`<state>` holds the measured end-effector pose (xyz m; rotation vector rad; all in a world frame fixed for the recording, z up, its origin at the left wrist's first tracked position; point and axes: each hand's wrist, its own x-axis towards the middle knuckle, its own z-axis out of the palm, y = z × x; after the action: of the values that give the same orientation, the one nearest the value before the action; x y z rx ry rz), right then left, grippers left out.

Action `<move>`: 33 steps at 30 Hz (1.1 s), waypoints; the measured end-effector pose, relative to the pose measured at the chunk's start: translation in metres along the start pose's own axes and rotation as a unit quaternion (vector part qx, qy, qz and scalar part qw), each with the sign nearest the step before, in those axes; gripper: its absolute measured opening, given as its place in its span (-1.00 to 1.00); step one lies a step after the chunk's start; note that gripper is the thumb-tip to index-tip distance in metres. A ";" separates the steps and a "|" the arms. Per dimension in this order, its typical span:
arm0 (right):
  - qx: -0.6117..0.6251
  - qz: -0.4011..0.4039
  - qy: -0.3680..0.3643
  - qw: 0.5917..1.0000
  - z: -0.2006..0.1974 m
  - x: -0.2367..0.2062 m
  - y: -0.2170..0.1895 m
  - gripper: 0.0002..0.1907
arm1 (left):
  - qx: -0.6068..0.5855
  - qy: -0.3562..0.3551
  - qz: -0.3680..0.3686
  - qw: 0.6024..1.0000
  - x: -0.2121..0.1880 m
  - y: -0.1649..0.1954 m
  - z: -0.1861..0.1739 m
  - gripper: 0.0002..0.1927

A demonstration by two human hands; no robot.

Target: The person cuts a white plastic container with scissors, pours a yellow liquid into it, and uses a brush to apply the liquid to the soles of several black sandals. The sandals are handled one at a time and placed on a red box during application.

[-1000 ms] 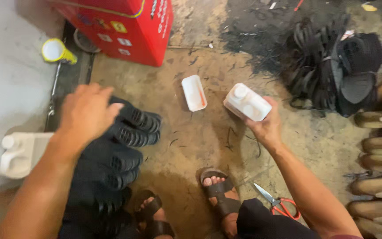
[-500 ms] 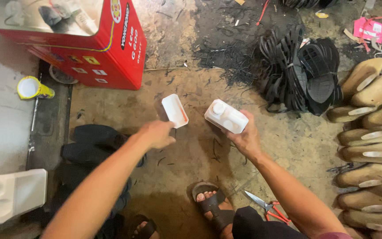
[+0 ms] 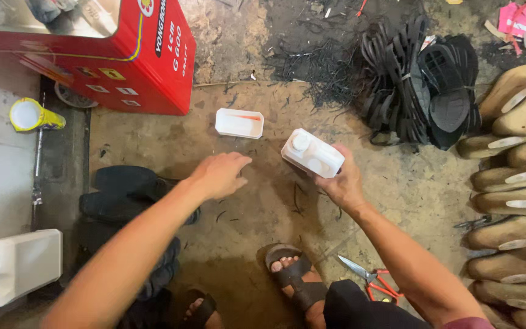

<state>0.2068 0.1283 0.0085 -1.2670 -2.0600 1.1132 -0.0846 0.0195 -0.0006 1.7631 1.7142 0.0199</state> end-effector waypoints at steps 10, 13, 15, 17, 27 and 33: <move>-0.036 -0.054 -0.188 0.980 0.038 -0.006 0.002 -0.16 | 0.109 0.215 0.179 0.954 -0.046 0.040 -0.028 -0.46; -0.047 -0.092 -0.177 0.979 0.043 -0.007 0.000 -0.13 | 0.133 0.237 0.204 0.940 -0.040 0.035 -0.021 -0.55; -0.042 -0.098 -0.163 0.981 0.043 -0.008 -0.001 -0.10 | 0.161 0.235 0.210 0.936 -0.035 0.030 -0.020 -0.59; -0.031 -0.097 -0.156 0.983 0.041 -0.010 -0.002 -0.08 | 0.175 0.245 0.225 0.927 -0.031 0.031 -0.016 -0.64; -0.039 -0.073 -0.167 0.982 0.036 -0.007 -0.016 -0.22 | 0.216 0.303 0.231 0.899 -0.032 0.036 -0.002 -0.71; -0.047 -0.054 -0.170 0.983 0.036 -0.008 -0.013 -0.27 | 0.210 0.299 0.213 0.906 -0.029 0.039 0.004 -0.71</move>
<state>0.1780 0.1037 -0.0006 -1.0474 -2.4244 1.2659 -0.0526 -0.0047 0.0263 2.6383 1.7781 0.4572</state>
